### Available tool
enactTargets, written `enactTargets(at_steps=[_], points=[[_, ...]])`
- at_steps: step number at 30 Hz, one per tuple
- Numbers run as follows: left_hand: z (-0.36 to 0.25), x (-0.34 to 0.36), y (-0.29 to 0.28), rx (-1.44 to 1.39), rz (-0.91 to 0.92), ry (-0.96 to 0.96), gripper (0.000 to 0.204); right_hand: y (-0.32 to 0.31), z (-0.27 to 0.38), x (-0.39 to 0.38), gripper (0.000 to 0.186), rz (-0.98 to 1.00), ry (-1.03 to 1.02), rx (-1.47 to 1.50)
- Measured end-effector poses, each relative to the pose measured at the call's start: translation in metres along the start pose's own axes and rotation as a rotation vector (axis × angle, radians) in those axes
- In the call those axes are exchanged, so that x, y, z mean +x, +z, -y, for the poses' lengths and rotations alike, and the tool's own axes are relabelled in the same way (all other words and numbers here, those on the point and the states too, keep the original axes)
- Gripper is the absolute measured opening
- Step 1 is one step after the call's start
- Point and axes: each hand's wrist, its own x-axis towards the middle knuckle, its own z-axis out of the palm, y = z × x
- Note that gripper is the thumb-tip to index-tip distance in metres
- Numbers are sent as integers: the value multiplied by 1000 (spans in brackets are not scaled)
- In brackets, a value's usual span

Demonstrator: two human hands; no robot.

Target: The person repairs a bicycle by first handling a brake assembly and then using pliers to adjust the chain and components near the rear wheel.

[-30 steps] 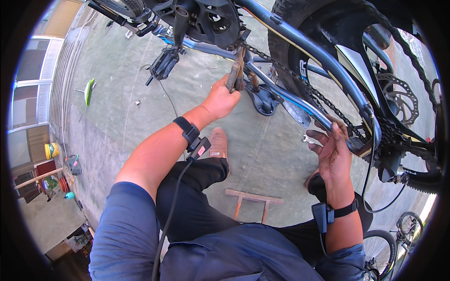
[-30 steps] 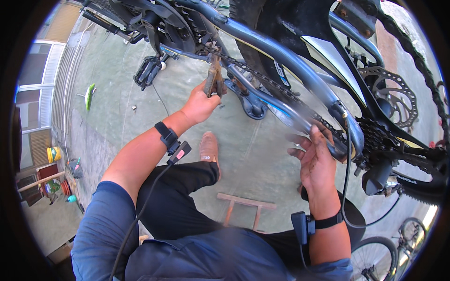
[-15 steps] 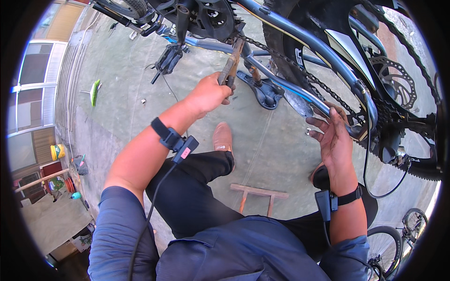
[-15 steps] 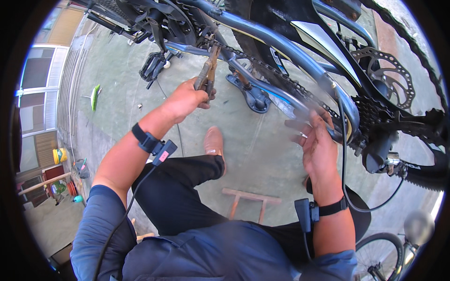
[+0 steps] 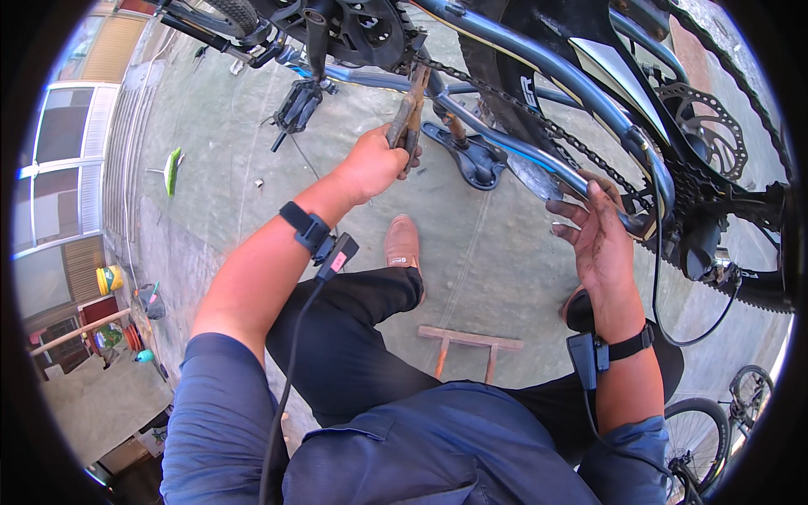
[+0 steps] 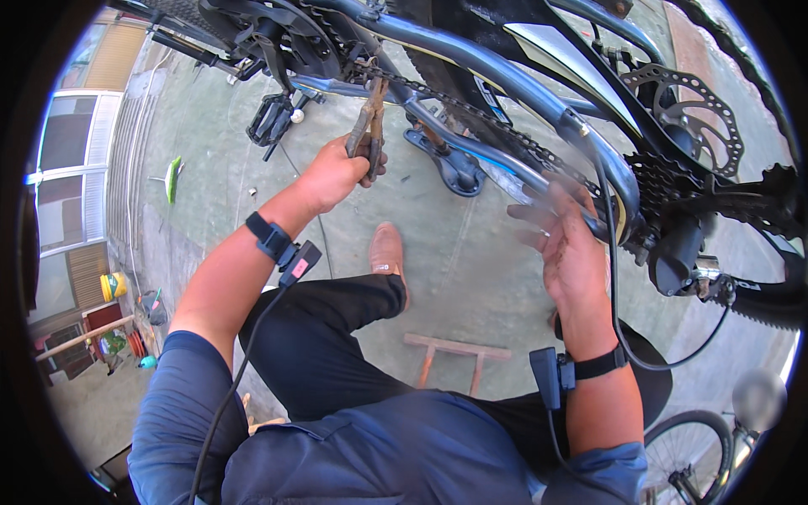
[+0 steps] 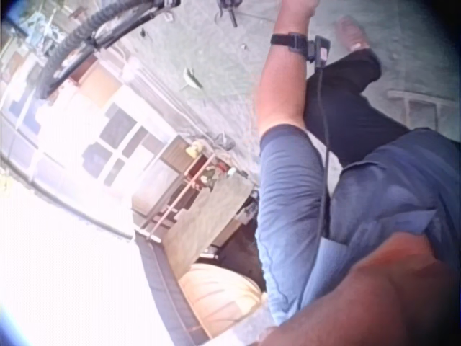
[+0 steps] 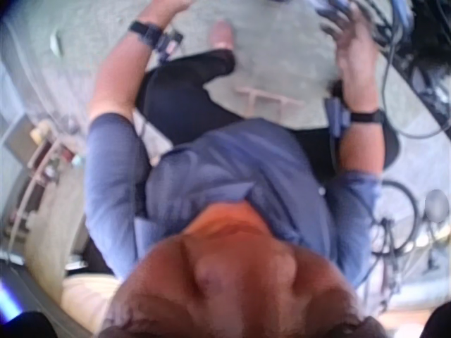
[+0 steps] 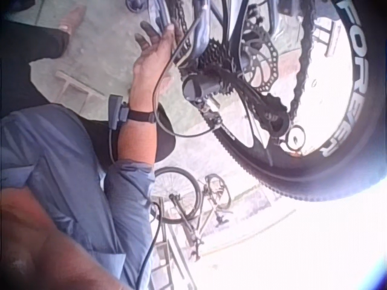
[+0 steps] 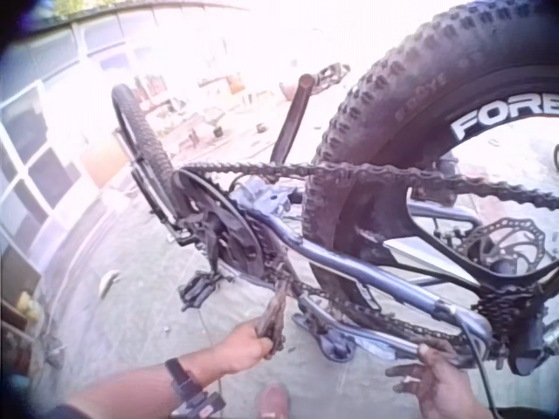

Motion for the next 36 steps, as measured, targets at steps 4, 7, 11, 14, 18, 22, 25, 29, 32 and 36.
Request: enactTargets(at_steps=[4, 7, 11, 14, 18, 22, 25, 29, 32, 36], points=[[29, 19, 11, -68, -48, 144, 35, 2, -1, -1, 36, -15, 8, 6], [35, 34, 16, -58, -89, 217, 34, 2, -2, 0, 36, -12, -10, 6], [42, 49, 21, -45, -111, 276, 35, 2, -1, 0, 35, -6, -24, 6], [42, 49, 24, -41, -127, 262, 36, 2, -2, 0, 35, -5, -13, 8], [36, 33, 16, -86, -66, 200, 37, 2, -3, 1, 36, -9, -26, -6], [-8, -5, 0, -46, 4, -13, 38, 2, -2, 0, 36, -19, -26, -18], [-37, -21, -13, 3, 37, -138, 38, 2, -3, 3, 36, 2, -26, -5], [-63, -26, -31, 111, 104, -218, 33, 1, -2, 1, 36, 0, -19, 11], [-73, -26, -36, 170, 101, -283, 30, 2, -2, 1, 36, -2, -15, 11], [-71, -19, -41, 162, 156, -306, 29, 2, -2, 2, 36, -19, -18, 6]])
